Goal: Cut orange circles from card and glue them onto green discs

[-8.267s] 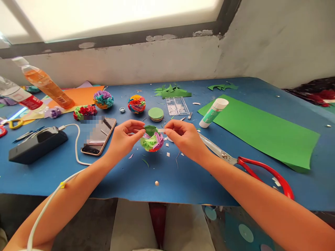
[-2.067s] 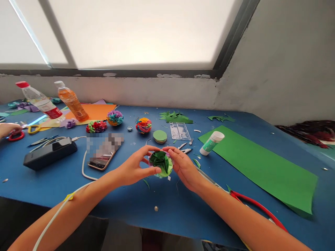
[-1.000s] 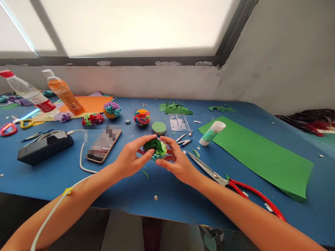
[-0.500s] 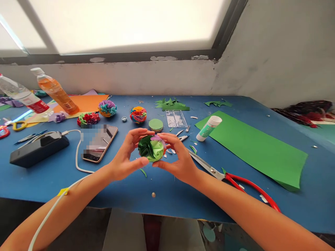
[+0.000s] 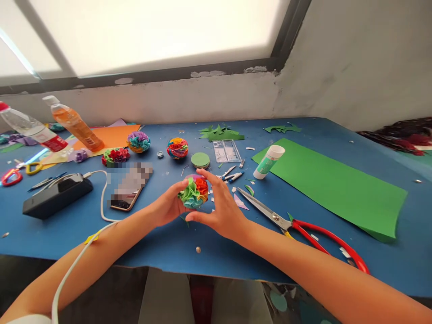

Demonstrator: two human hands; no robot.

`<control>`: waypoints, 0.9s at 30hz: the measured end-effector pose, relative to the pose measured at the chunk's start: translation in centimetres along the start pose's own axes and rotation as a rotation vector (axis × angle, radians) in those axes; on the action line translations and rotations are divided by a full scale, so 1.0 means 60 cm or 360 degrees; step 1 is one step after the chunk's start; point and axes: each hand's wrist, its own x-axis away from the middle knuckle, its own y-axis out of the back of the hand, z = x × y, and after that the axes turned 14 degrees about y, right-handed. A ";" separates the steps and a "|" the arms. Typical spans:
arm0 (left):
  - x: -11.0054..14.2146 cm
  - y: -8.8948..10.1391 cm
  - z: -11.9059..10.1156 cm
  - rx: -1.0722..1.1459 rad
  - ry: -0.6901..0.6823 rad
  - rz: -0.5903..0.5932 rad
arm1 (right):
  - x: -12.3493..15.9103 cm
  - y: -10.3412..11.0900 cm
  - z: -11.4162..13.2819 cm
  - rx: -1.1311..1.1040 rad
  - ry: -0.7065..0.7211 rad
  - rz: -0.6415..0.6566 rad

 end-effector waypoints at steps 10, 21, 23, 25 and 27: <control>-0.012 0.015 0.004 -0.0489 -0.0838 -0.0358 | -0.012 0.007 -0.018 -0.1200 -0.0699 -0.0124; -0.005 0.007 0.010 -0.0750 -0.0800 -0.0314 | -0.015 0.002 -0.020 -0.1571 -0.1019 -0.0257; -0.006 0.008 0.009 -0.0752 -0.0784 -0.0312 | -0.016 0.002 -0.019 -0.1596 -0.1102 -0.0285; -0.006 0.009 0.009 -0.0765 -0.0759 -0.0308 | -0.018 0.002 -0.017 -0.1660 -0.1207 -0.0287; -0.007 0.012 0.009 -0.0791 -0.0747 -0.0292 | -0.020 0.005 -0.014 -0.1758 -0.1309 -0.0261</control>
